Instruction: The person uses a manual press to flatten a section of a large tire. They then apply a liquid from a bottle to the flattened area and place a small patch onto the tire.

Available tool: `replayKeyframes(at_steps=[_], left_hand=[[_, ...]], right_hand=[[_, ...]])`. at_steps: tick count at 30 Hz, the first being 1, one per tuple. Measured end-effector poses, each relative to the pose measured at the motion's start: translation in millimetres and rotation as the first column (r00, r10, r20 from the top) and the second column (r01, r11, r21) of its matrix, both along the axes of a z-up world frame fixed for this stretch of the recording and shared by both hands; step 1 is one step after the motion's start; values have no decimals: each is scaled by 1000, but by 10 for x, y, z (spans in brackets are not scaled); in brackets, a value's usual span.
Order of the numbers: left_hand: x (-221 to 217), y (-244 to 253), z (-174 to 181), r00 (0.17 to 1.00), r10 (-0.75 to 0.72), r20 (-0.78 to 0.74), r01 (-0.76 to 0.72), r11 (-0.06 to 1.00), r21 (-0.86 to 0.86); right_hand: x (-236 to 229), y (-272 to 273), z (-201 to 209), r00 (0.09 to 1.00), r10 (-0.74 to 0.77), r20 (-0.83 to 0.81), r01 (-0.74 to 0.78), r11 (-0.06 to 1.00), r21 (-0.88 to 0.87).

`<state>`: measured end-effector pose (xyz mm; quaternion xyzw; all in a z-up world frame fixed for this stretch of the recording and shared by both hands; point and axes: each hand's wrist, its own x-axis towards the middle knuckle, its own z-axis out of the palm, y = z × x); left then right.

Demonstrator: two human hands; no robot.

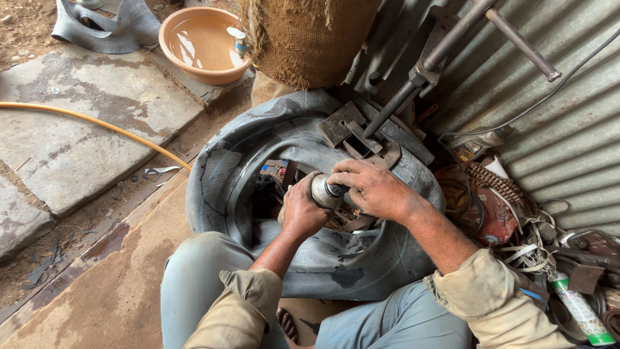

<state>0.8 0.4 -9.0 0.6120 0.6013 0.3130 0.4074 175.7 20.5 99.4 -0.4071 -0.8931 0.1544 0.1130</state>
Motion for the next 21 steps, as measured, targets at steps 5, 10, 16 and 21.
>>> replayKeyframes(at_steps=[5, 10, 16, 21], left_hand=[[29, 13, -65, 1000, 3, 17, -4, 998, 66], [38, 20, -121, 1000, -3, 0, 3, 997, 82], [33, 30, -181, 1000, -14, -22, 15, 997, 78], [48, 15, -178, 999, -33, -35, 36, 994, 108]], right_hand=[[-48, -24, 169, 1000, -18, 5, 18, 996, -84], [-121, -32, 198, 958, -248, 145, 267, 954, -136], [14, 29, 26, 999, 28, -23, -28, 999, 25], [-63, -4, 60, 947, -235, 218, 262, 960, -104]])
